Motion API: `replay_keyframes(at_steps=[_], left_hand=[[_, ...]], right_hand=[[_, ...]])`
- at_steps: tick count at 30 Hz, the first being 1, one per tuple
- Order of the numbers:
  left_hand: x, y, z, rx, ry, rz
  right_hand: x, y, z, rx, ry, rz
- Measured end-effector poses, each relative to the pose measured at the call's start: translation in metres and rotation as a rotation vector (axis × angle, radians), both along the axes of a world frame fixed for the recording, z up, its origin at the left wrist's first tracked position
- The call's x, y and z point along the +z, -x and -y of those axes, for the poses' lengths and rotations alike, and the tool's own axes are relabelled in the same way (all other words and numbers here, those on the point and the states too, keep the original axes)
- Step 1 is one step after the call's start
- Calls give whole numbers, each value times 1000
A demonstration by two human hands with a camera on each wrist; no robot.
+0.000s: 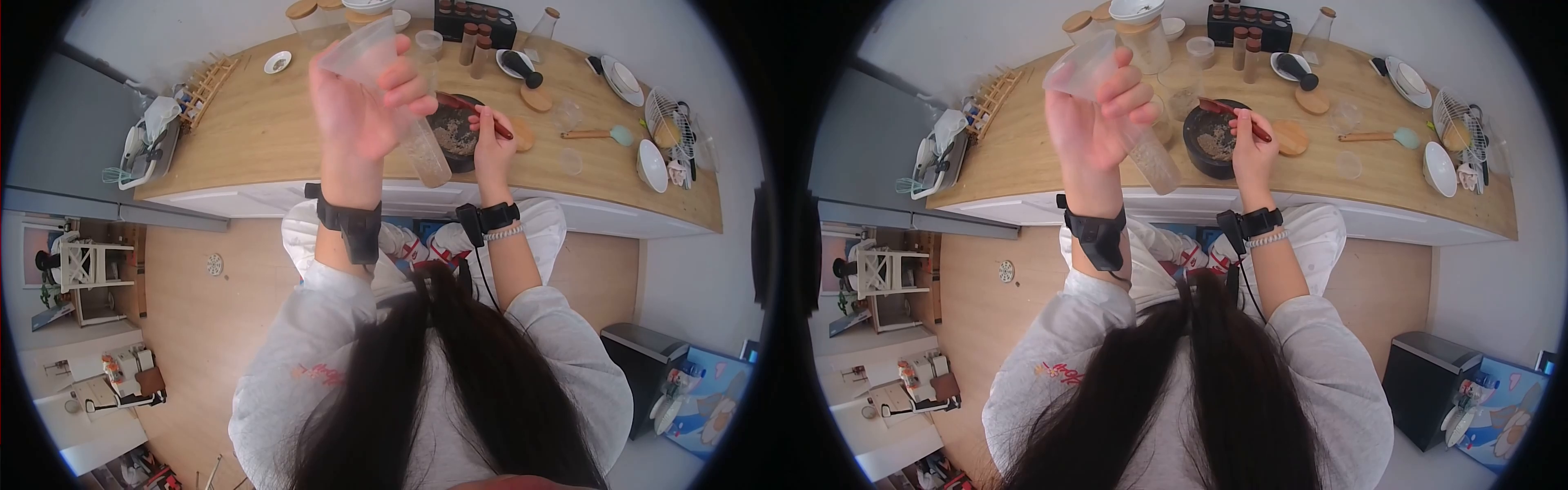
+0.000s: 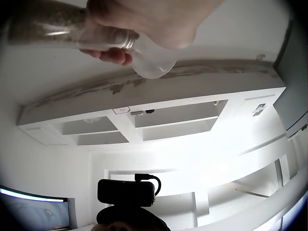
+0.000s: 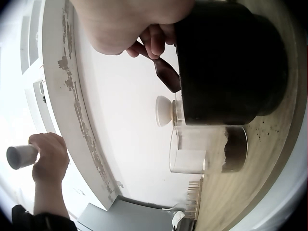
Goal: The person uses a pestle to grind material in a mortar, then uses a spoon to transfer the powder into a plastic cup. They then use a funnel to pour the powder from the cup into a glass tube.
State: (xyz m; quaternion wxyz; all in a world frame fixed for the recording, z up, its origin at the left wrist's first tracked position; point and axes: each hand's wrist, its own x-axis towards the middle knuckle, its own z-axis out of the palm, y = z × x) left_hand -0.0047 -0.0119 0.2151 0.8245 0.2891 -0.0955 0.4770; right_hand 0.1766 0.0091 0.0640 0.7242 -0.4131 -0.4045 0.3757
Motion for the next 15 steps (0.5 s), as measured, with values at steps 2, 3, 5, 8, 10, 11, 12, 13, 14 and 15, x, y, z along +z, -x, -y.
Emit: replay_keyframes(at_steps=[2,3,5,8,10,11,12,13,14,15], left_hand=[[4,-4,-4,-116,-43,44],[7,-6,-5,-158,-58,46],[14,-10,-6,-242,-87,51],[21,-13,-5,-303,-126,46],[24,-15,-7,-331,-177,49],[24,-15,-8,-344,-203,51],[24,-15,-9,-348,-214,48],[23,-16,-9,-351,-225,45],[23,-16,-9,-355,-236,42],[23,-16,-9,-365,-236,46]], right_hand=[[0,0,0,-1,0,-4],[0,0,0,-2,-1,-4],[-1,0,0,-1,1,-3],[1,0,0,2,4,0],[2,1,2,0,-1,1],[2,1,1,1,-1,0],[1,1,1,1,-2,-1],[1,1,0,1,-3,-2],[0,0,0,2,-4,-2],[-1,0,-1,2,-6,-1]])
